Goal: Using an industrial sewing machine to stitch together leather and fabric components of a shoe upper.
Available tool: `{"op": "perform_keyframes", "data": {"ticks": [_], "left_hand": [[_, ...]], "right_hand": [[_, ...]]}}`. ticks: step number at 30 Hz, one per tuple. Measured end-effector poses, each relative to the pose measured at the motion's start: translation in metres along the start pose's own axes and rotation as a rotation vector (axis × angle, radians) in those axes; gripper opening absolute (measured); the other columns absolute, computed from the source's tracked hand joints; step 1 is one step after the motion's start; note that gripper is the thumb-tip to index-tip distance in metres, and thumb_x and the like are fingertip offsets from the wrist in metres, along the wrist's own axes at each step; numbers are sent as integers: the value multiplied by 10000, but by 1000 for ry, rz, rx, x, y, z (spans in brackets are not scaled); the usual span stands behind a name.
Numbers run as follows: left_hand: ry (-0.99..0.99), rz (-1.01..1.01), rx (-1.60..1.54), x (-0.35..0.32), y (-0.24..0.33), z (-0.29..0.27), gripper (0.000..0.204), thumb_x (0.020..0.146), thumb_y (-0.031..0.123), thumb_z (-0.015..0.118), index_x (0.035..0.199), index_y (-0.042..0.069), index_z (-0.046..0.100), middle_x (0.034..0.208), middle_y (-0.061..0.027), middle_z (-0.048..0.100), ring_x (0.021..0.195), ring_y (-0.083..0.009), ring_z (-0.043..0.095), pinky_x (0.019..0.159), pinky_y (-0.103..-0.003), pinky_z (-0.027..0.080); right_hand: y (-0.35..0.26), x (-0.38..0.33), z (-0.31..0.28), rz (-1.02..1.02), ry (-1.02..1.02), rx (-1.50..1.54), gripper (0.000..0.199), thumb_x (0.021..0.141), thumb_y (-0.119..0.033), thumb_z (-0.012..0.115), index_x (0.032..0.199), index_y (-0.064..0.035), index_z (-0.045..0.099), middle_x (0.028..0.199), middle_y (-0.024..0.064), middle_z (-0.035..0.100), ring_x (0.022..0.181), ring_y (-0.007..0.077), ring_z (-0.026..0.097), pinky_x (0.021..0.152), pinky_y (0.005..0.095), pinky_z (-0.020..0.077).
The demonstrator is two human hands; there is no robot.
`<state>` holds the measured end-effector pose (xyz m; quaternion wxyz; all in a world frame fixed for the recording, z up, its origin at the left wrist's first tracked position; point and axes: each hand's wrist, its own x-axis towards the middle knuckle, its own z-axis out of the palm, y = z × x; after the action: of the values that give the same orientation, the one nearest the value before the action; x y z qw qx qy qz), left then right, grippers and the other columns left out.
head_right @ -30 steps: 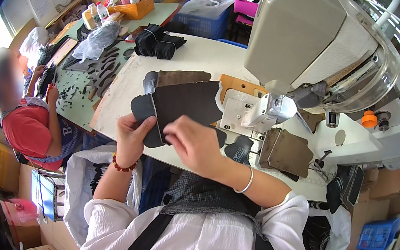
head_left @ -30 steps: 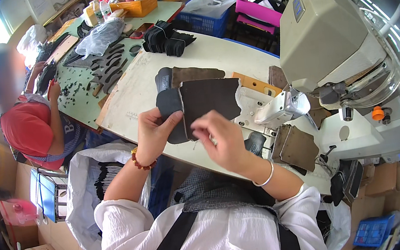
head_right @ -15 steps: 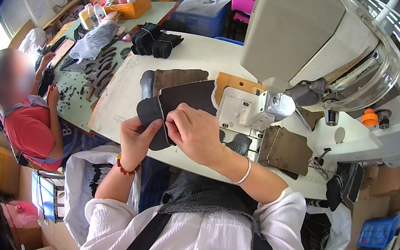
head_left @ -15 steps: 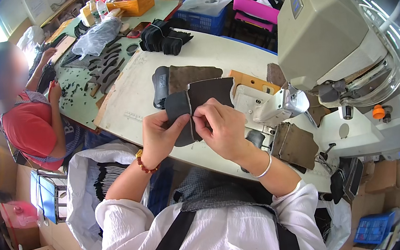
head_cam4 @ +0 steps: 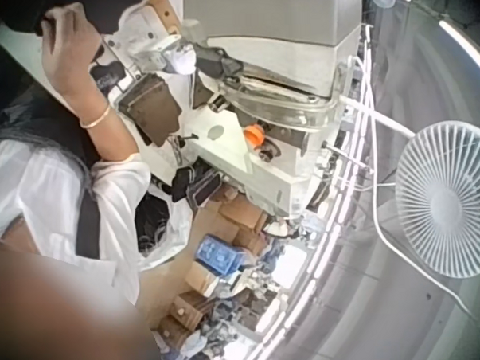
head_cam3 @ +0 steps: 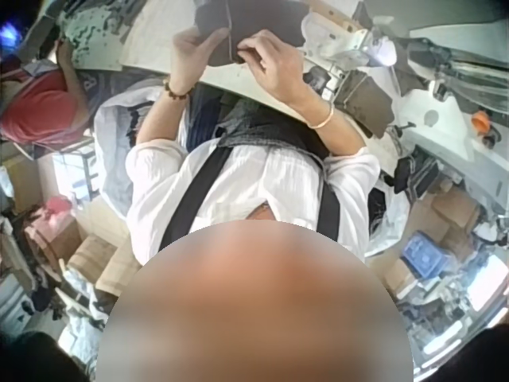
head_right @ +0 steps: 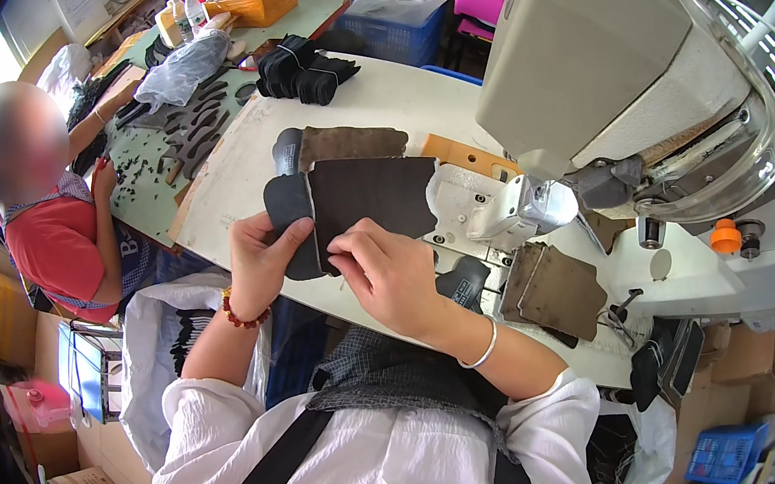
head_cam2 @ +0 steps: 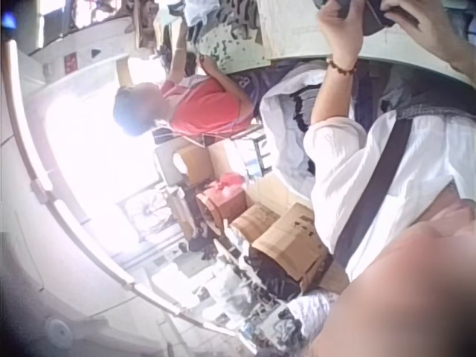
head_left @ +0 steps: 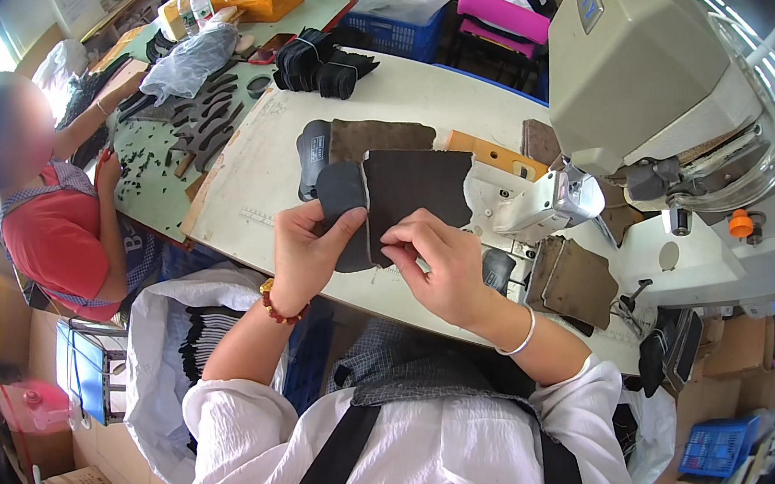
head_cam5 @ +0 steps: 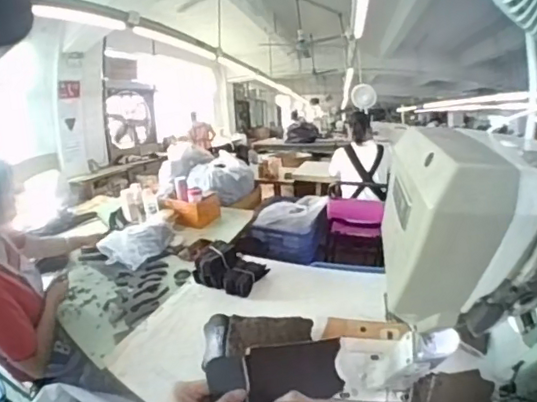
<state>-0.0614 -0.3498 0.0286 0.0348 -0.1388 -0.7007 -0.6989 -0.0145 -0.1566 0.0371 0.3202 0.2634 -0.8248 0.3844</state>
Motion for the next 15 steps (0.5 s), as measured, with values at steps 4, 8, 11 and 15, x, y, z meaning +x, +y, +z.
{"op": "perform_keyframes", "data": {"ticks": [4, 8, 11, 15], "left_hand": [[9, 14, 1, -2, 6, 5, 170, 954, 96, 798, 852, -33, 752, 722, 49, 683, 666, 4, 549, 536, -214, 442], [10, 37, 22, -1, 4, 6, 167, 951, 92, 798, 859, -39, 751, 738, 38, 702, 676, -2, 567, 548, -220, 462], [8, 30, 24, 1, 0, 5, 168, 955, 90, 793, 861, -41, 747, 737, 42, 696, 674, -2, 560, 546, -217, 452], [28, -9, -11, 6, -5, 0, 184, 961, 100, 790, 852, -39, 738, 712, 64, 656, 658, 3, 527, 527, -216, 417]], "right_hand": [[-2, 3, 3, -76, -13, -152, 194, 833, -93, 818, 941, -86, 656, 865, 18, 664, 634, 187, 669, 539, 327, 477], [-2, 7, 4, -186, -35, -373, 197, 815, -111, 802, 918, -91, 636, 840, 22, 608, 656, 177, 646, 555, 325, 459], [-4, 4, 5, -247, -87, -402, 192, 807, -136, 779, 901, -87, 620, 827, 34, 576, 645, 179, 621, 563, 325, 460], [-18, -14, 2, -356, -363, -229, 211, 807, -191, 756, 893, -72, 604, 839, 45, 576, 640, 182, 618, 579, 322, 485]]}}
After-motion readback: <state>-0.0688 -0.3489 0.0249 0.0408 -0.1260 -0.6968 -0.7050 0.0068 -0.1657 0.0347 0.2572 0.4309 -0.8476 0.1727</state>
